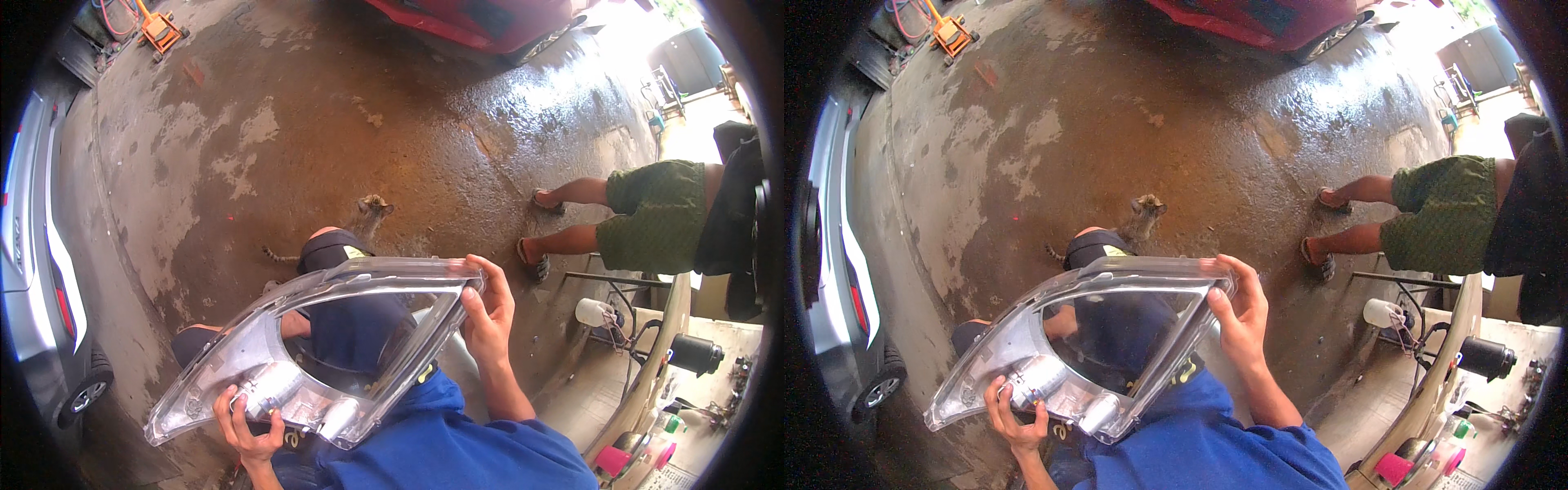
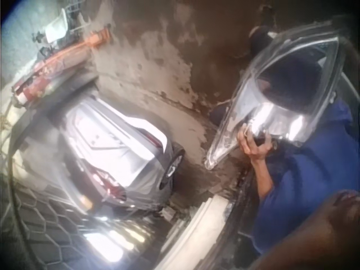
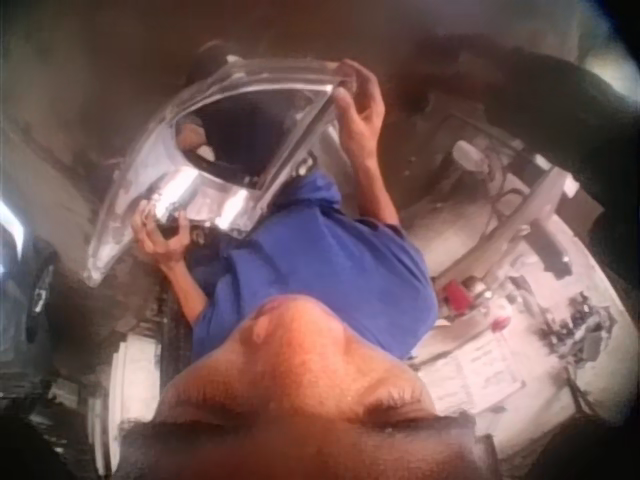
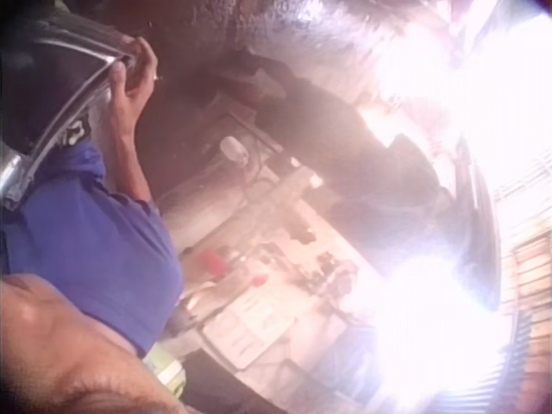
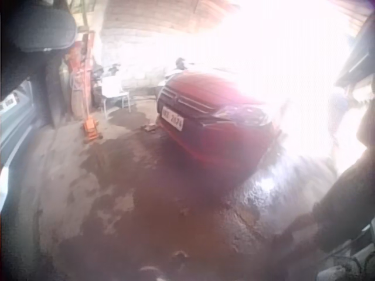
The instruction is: The person holds a car headlight assembly and repeatedly presses and adjusts the clear plastic lens cover to seat it into the housing. They rotate the unit to check alignment and fit along the edges, then continue pressing the lens into place.
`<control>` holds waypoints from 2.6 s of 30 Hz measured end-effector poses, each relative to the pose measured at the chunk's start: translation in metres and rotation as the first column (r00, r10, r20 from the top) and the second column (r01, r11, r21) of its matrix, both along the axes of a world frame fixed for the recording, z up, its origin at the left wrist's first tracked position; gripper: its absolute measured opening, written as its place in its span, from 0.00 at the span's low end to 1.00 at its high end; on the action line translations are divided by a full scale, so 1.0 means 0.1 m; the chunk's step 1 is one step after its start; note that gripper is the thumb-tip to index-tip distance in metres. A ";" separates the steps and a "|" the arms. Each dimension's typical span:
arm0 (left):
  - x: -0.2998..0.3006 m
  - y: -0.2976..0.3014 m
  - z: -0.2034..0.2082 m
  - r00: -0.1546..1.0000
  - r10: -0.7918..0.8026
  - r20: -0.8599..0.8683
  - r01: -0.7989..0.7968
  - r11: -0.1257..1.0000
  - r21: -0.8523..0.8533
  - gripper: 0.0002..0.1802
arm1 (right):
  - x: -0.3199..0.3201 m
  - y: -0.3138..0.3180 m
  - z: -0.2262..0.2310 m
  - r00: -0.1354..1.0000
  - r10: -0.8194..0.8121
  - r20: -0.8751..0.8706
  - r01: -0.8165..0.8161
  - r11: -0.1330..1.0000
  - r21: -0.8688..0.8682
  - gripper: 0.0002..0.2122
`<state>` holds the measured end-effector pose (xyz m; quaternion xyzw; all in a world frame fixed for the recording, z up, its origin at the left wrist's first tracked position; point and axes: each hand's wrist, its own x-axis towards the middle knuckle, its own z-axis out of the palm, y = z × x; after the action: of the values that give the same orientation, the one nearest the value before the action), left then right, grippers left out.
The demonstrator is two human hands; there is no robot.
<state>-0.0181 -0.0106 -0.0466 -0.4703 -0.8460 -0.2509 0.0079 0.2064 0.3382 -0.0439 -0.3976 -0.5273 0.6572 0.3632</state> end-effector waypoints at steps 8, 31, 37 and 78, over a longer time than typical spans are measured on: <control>-0.05 0.01 0.04 0.999 -0.021 0.025 0.022 1.000 -0.016 0.32 | -0.10 -0.04 -0.06 0.999 -0.024 -0.043 0.031 0.984 0.177 0.17; -0.09 0.21 0.03 0.999 0.003 -0.034 0.001 0.994 0.108 0.29 | -0.25 -0.05 -0.30 0.967 -0.228 0.111 0.182 0.929 0.321 0.11; -0.06 0.17 0.00 1.000 0.013 -0.010 -0.011 0.990 0.137 0.31 | -0.24 -0.05 -0.29 0.950 -0.241 0.199 0.138 0.893 0.427 0.12; -0.31 -0.06 0.33 0.988 0.069 0.142 -0.048 0.988 -0.147 0.40 | -0.13 0.00 -0.22 0.891 -0.382 0.246 0.141 0.746 0.651 0.13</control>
<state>-0.0494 -0.0168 -0.0137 -0.4248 -0.8736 -0.2232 -0.0804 0.1935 0.3385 -0.0661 -0.4424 -0.7079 0.3046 0.4587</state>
